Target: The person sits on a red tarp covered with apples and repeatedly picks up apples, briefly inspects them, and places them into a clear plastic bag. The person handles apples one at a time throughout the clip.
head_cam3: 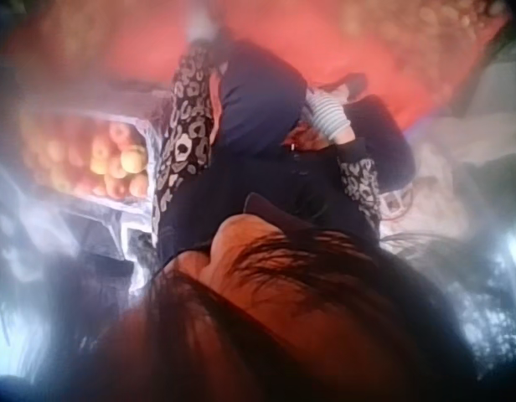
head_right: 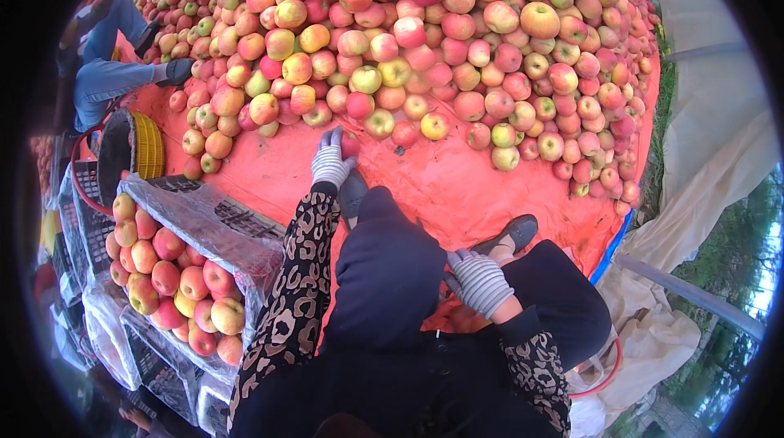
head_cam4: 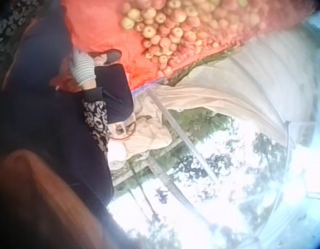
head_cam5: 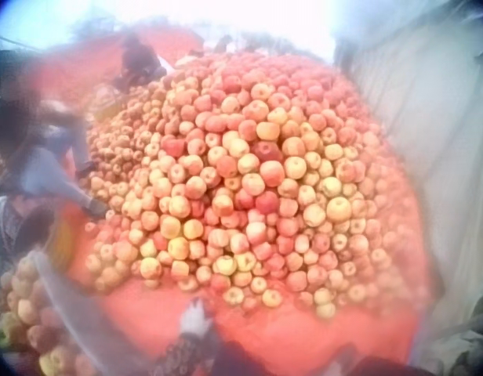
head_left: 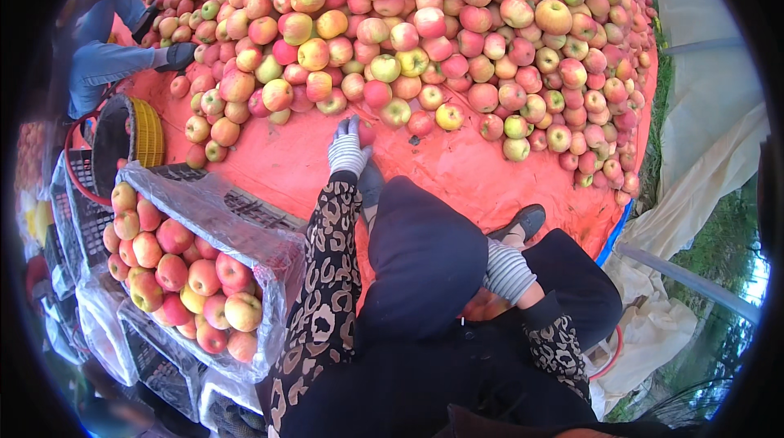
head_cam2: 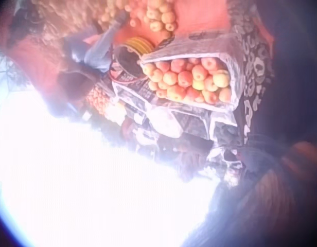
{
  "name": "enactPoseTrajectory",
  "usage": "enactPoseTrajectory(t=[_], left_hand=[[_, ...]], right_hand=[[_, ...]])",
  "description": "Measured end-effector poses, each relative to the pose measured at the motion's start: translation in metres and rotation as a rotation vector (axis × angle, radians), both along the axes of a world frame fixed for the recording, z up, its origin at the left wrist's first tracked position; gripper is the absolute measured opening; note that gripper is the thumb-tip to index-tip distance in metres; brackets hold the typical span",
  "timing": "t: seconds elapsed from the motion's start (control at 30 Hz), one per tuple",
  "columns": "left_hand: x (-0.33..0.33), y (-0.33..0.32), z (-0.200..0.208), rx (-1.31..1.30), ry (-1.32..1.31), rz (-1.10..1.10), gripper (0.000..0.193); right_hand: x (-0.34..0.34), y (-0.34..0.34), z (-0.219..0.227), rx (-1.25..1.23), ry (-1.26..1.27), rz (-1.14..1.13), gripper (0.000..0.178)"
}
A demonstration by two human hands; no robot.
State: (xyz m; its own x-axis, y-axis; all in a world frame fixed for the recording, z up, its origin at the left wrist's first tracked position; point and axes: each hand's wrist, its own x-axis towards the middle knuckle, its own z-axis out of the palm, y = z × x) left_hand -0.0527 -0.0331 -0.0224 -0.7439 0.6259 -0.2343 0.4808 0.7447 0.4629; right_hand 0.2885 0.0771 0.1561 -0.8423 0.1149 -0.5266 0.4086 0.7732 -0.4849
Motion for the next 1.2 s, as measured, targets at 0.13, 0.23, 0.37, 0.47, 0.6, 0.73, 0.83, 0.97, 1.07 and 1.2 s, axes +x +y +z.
enactPoseTrajectory(t=[0.13, 0.23, 0.37, 0.47, 0.6, 0.73, 0.83, 0.97, 1.07, 1.2], left_hand=[[0.003, 0.015, 0.031, -0.075, -0.145, 0.134, 0.072], [0.012, -0.002, 0.001, 0.663, -0.747, 0.825, 0.059], [0.016, -0.033, 0.038, 1.152, -1.807, 0.893, 0.067], [0.022, -0.028, 0.108, 1.203, -1.678, 0.946, 0.070], [0.025, -0.055, 0.141, 1.322, -1.691, 0.868, 0.068], [0.047, -0.090, 0.203, 1.362, -1.401, 0.629, 0.064], [0.057, -0.142, 0.239, 1.361, -1.075, 0.681, 0.060], [0.062, -0.217, 0.286, 1.224, -0.713, 0.762, 0.051], [0.052, -0.299, 0.281, 0.720, -0.154, 0.545, 0.056], [0.069, -0.378, 0.291, 0.271, 0.107, 0.585, 0.059]], right_hand=[[-0.001, -0.002, 0.009, 0.029, -0.005, 0.024, 0.031], [0.001, -0.005, 0.006, 0.050, 0.059, 0.043, 0.029], [-0.002, -0.010, 0.021, 0.038, 0.065, 0.036, 0.027], [0.009, -0.012, 0.006, 0.010, 0.121, 0.068, 0.027], [-0.002, -0.007, 0.021, 0.097, -0.033, 0.136, 0.027], [0.001, -0.004, 0.028, 0.140, 0.009, 0.133, 0.028], [-0.006, -0.010, 0.044, 0.159, -0.011, 0.184, 0.032], [0.002, -0.012, 0.043, 0.147, -0.028, 0.196, 0.033], [0.003, -0.014, 0.044, 0.161, -0.025, 0.202, 0.034], [-0.004, -0.018, 0.048, 0.219, -0.030, 0.216, 0.035]])
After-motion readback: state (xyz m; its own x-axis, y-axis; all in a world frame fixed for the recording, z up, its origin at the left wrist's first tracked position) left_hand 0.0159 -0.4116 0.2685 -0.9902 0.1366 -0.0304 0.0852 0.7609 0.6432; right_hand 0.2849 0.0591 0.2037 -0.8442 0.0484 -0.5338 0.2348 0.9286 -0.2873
